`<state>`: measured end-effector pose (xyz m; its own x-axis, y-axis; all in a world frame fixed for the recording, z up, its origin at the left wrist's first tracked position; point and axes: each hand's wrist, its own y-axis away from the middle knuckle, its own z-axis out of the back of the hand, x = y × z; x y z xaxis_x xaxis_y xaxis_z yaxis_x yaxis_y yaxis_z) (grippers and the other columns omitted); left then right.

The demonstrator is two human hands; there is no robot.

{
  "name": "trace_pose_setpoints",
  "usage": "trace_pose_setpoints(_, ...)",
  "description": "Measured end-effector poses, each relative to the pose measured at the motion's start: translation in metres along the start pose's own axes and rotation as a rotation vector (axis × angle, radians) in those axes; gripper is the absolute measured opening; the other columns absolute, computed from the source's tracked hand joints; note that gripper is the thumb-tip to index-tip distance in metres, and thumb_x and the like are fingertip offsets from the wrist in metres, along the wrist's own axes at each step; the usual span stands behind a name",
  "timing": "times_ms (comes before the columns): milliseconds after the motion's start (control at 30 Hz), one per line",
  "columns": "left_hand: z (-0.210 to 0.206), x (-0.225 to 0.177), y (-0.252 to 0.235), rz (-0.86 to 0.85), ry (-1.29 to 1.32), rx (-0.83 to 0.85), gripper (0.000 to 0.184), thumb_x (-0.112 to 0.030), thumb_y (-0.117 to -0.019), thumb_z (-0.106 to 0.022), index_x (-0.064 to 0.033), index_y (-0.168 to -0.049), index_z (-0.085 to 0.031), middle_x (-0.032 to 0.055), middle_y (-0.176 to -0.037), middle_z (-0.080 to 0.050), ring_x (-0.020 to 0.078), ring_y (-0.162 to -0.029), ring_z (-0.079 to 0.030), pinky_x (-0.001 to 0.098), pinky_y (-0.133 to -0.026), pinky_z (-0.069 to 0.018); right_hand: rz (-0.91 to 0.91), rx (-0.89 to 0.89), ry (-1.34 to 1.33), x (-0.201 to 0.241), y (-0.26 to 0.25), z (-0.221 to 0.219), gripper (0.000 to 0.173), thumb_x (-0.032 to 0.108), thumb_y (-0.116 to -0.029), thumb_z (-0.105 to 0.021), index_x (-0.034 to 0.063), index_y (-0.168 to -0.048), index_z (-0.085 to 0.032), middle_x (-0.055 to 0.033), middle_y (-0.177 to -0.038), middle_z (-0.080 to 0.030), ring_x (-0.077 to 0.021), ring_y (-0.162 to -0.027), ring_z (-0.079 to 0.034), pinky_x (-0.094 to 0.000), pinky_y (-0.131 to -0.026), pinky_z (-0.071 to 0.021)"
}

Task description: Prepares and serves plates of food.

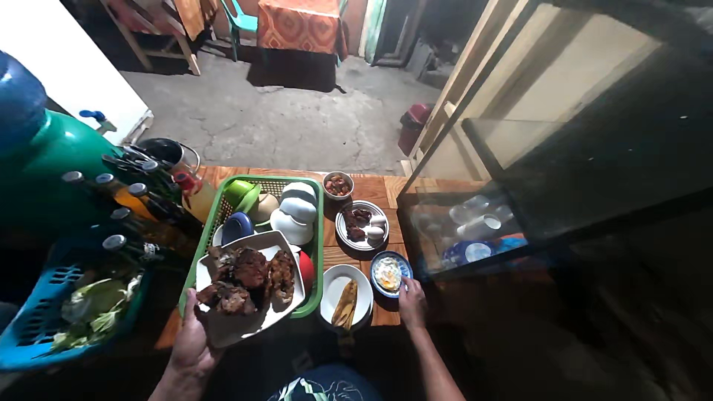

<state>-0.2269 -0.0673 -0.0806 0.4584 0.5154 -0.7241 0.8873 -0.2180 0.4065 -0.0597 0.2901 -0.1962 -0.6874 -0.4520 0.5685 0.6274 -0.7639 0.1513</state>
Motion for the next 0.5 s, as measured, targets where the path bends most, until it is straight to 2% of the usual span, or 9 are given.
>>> trace_pose_setpoints(100, 0.0, 0.002, 0.0, 0.006, -0.022, -0.001, 0.065, -0.057, -0.1066, -0.009, -0.0154, -0.12, -0.057, 0.0012, -0.093, -0.073, 0.0107, -0.08, -0.072, 0.0308, -0.067, -0.0633, -0.013, 0.093, 0.144, 0.024, -0.031, 0.004, 0.042, 0.005, -0.1018, -0.045, -0.0003, -0.142, -0.057, -0.0225, -0.145, -0.055, -0.0391, -0.137, -0.05, -0.0501, -0.115, -0.0388)
trace_pose_setpoints(267, -0.008, 0.005, 0.002, 0.046, -0.027, -0.018, 0.065, -0.058, -0.1062, -0.01, -0.015, -0.119, -0.057, 0.0011, -0.092, -0.073, 0.0108, -0.08, -0.073, 0.0309, -0.067, -0.0633, -0.135, 0.277, 0.21, 0.04, -0.066, 0.013, 0.044, 0.008, -0.1046, -0.045, 0.0024, -0.148, -0.051, -0.0232, -0.148, -0.052, -0.0394, -0.14, -0.045, -0.0516, -0.117, -0.0352)
trace_pose_setpoints(333, -0.009, 0.006, 0.003, 0.053, -0.01, -0.026, 0.065, -0.059, -0.106, -0.01, -0.0154, -0.118, -0.057, 0.0013, -0.092, -0.073, 0.011, -0.08, -0.073, 0.0316, -0.066, -0.0635, -0.115, 0.273, 0.184, 0.037, -0.055, 0.019, 0.042, 0.009, -0.105, -0.043, 0.0023, -0.145, -0.054, -0.023, -0.145, -0.055, -0.0388, -0.138, -0.049, -0.0518, -0.115, -0.0374)
trace_pose_setpoints(400, -0.011, 0.005, 0.004, 0.047, 0.005, -0.037, 0.064, -0.058, -0.1063, -0.01, -0.0159, -0.117, -0.057, 0.0008, -0.092, -0.073, 0.0105, -0.08, -0.073, 0.0313, -0.066, -0.0635, -0.118, 0.283, 0.151, 0.026, -0.032, 0.026, 0.037, 0.014, -0.106, -0.044, 0.0004, -0.137, -0.06, -0.0236, -0.136, -0.062, -0.0386, -0.129, -0.057, -0.0546, -0.11, -0.0429)
trace_pose_setpoints(500, -0.013, 0.004, 0.004, 0.037, 0.009, -0.047, 0.063, -0.058, -0.1065, -0.011, -0.0165, -0.116, -0.058, -0.0008, -0.092, -0.073, 0.009, -0.08, -0.073, 0.03, -0.067, -0.0633, -0.246, 0.361, 0.118, -0.005, -0.002, 0.027, 0.036, 0.024, -0.1072, -0.05, -0.002, -0.126, -0.065, -0.0251, -0.126, -0.066, -0.0397, -0.121, -0.062, -0.057, -0.105, -0.0449)
